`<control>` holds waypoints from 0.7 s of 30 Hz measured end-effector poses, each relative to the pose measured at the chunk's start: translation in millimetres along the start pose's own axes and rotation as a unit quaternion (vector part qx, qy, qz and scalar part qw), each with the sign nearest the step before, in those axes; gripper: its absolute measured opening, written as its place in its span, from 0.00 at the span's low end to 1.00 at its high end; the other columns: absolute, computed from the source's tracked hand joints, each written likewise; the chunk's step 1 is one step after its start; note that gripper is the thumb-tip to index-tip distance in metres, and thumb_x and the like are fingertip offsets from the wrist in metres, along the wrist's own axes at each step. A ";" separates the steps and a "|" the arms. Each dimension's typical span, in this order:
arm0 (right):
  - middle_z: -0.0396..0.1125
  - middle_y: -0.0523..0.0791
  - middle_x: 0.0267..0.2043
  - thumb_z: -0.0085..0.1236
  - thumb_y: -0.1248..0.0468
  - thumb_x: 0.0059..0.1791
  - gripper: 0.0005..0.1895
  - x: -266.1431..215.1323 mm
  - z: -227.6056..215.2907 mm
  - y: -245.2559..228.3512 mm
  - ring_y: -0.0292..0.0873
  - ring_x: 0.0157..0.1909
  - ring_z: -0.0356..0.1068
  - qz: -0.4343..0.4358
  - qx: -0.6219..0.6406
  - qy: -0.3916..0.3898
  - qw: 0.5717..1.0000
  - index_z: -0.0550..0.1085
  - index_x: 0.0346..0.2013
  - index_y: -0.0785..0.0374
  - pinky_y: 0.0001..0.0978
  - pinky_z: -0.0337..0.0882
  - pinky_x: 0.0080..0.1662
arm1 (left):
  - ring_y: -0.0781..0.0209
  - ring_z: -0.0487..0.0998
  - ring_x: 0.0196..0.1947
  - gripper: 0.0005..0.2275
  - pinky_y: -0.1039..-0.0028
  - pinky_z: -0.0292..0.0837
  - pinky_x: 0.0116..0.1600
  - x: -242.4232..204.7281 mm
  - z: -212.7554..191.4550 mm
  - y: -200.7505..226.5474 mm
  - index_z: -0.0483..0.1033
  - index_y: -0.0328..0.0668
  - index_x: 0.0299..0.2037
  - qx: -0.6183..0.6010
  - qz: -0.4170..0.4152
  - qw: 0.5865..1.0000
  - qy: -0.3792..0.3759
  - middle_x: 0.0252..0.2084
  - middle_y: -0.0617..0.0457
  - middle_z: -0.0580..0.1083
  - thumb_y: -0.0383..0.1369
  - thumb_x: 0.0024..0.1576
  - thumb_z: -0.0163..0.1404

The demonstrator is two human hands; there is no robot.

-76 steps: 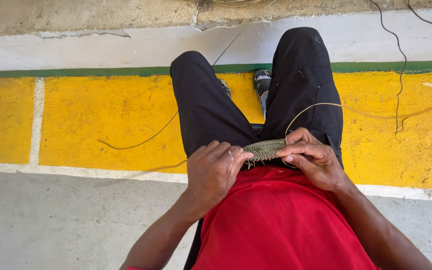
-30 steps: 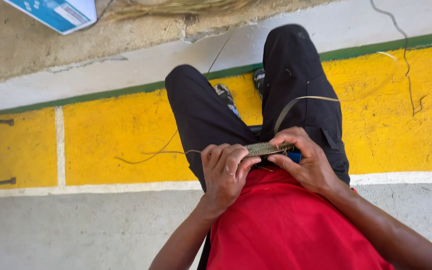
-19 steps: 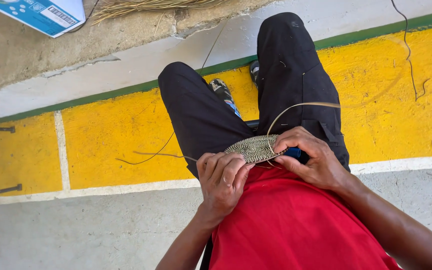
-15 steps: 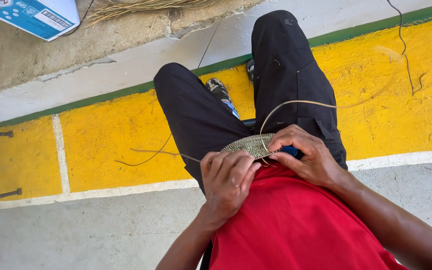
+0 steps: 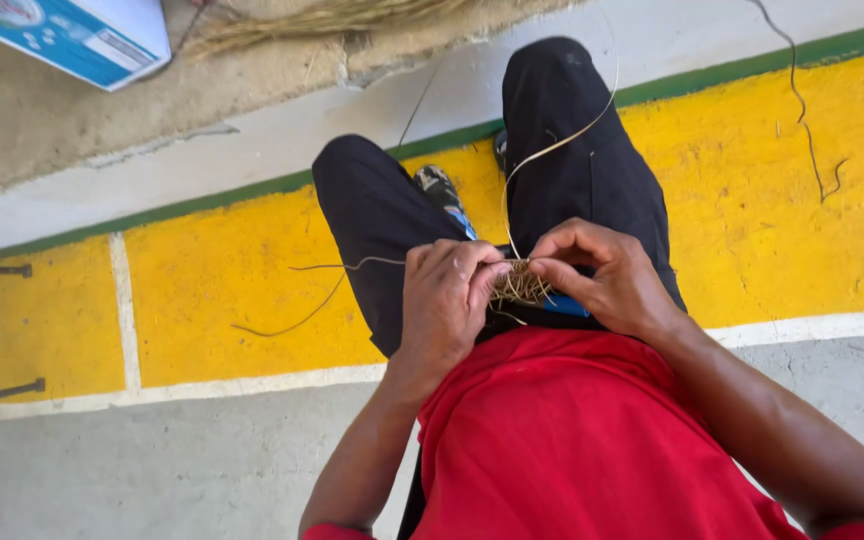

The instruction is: Weaving a small circular base or coaster using thin straw-like fibers.

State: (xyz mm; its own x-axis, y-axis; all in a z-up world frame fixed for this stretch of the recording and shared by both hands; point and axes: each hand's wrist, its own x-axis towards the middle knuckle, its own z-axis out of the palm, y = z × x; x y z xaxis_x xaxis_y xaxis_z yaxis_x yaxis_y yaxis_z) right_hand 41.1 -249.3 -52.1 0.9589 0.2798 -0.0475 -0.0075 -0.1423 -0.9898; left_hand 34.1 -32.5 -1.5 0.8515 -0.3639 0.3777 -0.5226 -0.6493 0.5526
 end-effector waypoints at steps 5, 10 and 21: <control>0.73 0.44 0.41 0.63 0.67 0.50 0.06 -4.3 10.6 -0.3 0.34 0.43 0.76 -0.048 -0.042 0.045 0.997 0.77 0.38 0.66 0.27 0.79 0.46 | 0.60 0.77 0.46 0.06 0.65 0.65 0.56 -9.7 3.6 9.8 0.73 0.43 0.45 0.011 0.001 0.999 0.048 0.45 0.59 0.79 0.28 0.61 0.57; 0.73 0.43 0.41 0.63 0.65 0.51 0.07 -2.7 9.9 4.4 0.33 0.43 0.76 -0.058 -0.040 0.048 0.996 0.77 0.39 0.66 0.26 0.79 0.46 | 0.55 0.76 0.49 0.06 0.65 0.67 0.56 -9.2 6.8 8.2 0.72 0.40 0.44 0.013 -0.010 0.996 0.087 0.49 0.52 0.78 0.27 0.61 0.55; 0.72 0.39 0.39 0.51 0.64 0.57 0.08 50.5 2.0 6.5 0.29 0.44 0.72 -0.019 0.124 -0.090 0.988 0.74 0.46 0.64 0.24 0.75 0.48 | 0.62 0.76 0.43 0.05 0.69 0.61 0.52 -2.7 5.7 -2.1 0.78 0.45 0.46 0.009 -0.004 0.999 0.049 0.40 0.60 0.80 0.30 0.62 0.55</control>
State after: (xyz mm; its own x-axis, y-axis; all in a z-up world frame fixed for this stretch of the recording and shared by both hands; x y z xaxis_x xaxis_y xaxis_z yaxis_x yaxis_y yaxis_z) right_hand 88.9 -234.2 -61.3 0.8942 0.4476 -0.0103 -0.0625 0.1021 -0.9928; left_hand 33.1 -33.9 -7.9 0.8464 -0.2921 0.4452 -0.5146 -0.6636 0.5430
